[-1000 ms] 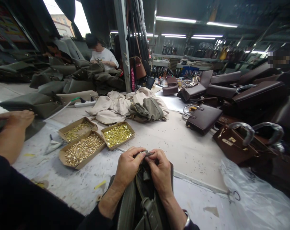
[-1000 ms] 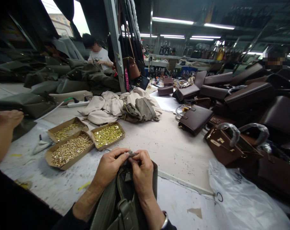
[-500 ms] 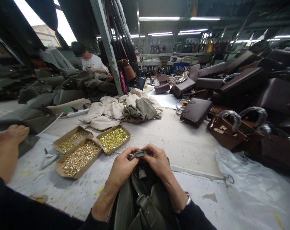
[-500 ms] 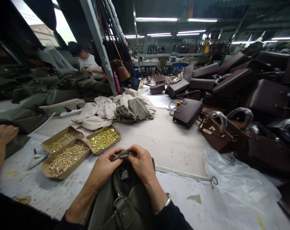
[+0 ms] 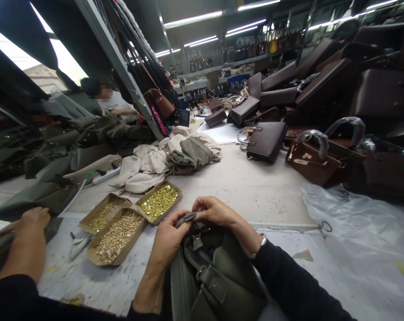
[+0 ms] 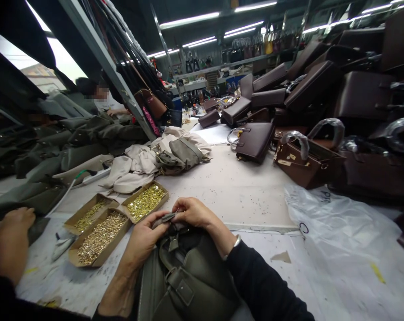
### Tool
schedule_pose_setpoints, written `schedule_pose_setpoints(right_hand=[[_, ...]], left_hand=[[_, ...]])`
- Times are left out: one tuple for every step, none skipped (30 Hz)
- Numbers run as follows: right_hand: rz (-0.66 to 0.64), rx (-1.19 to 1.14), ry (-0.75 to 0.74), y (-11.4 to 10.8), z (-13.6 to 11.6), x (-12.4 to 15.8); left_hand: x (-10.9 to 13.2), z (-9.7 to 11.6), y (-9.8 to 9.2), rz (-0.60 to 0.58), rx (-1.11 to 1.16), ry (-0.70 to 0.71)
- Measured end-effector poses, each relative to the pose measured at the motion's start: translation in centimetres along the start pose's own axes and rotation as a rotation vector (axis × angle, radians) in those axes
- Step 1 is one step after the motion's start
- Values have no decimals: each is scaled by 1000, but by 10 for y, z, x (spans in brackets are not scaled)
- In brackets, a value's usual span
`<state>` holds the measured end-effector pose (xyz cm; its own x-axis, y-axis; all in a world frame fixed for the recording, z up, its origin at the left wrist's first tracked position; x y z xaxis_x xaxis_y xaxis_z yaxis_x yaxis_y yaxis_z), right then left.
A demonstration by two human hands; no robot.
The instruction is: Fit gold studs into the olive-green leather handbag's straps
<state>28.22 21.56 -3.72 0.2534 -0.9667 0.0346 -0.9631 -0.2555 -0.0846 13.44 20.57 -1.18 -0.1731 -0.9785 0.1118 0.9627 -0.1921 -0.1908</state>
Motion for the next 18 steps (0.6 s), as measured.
schedule_pose_setpoints(right_hand=[[-30, -44, 21, 2, 5, -2], [-54, -84, 40, 4, 9, -4], [-73, -122, 59, 5, 13, -5], [-88, -158, 76, 7, 17, -6], [-102, -193, 94, 8, 21, -7], [-116, -226, 112, 9, 24, -8], [-129, -257, 131, 11, 28, -8], [-143, -284, 151, 13, 32, -9], [-155, -307, 169, 15, 37, -9], [-166, -327, 185, 16, 40, -9], [-175, -344, 196, 18, 44, -9], [-181, -358, 204, 19, 47, -10], [-185, -372, 208, 21, 49, -10], [-185, -384, 209, 21, 51, -10], [-182, -396, 207, 22, 53, -10], [-174, -408, 203, 22, 54, -10], [-163, -419, 196, 22, 54, -10], [-149, -428, 186, 21, 54, -10]], left_hand=[[-2, -2, 0, -9, 3, -11], [-3, -5, 1, -17, 7, -23], [-5, -7, 1, -20, 14, -38], [-6, -9, 0, -20, 24, -54], [-7, -11, 0, -19, 35, -73], [-7, -12, 0, -18, 49, -92], [-8, -14, 0, -16, 63, -112], [-8, -15, -1, -14, 76, -129], [-8, -17, -1, -16, 88, -142], [-8, -18, -1, -20, 98, -150], [-8, -19, -1, -26, 106, -154], [-8, -19, -1, -32, 111, -154], [-7, -20, 0, -37, 111, -153], [-7, -20, 0, -37, 103, -148], [-6, -19, 0, -31, 85, -139], [-5, -17, 0, -21, 56, -124], [-5, -14, 1, -9, 16, -102], [-4, -10, 1, 5, -31, -75]])
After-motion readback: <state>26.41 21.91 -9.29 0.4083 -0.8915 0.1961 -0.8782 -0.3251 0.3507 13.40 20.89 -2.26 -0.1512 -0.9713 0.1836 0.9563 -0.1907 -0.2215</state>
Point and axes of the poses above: each hand's wrist, its own x-axis away from the middle knuckle, its own y-axis out of the palm, z = x × y, the point moved 9 cm from there along -x, towards the middle knuckle, and after that the axes turned 13 degrees about x, right-handed, at the moved point
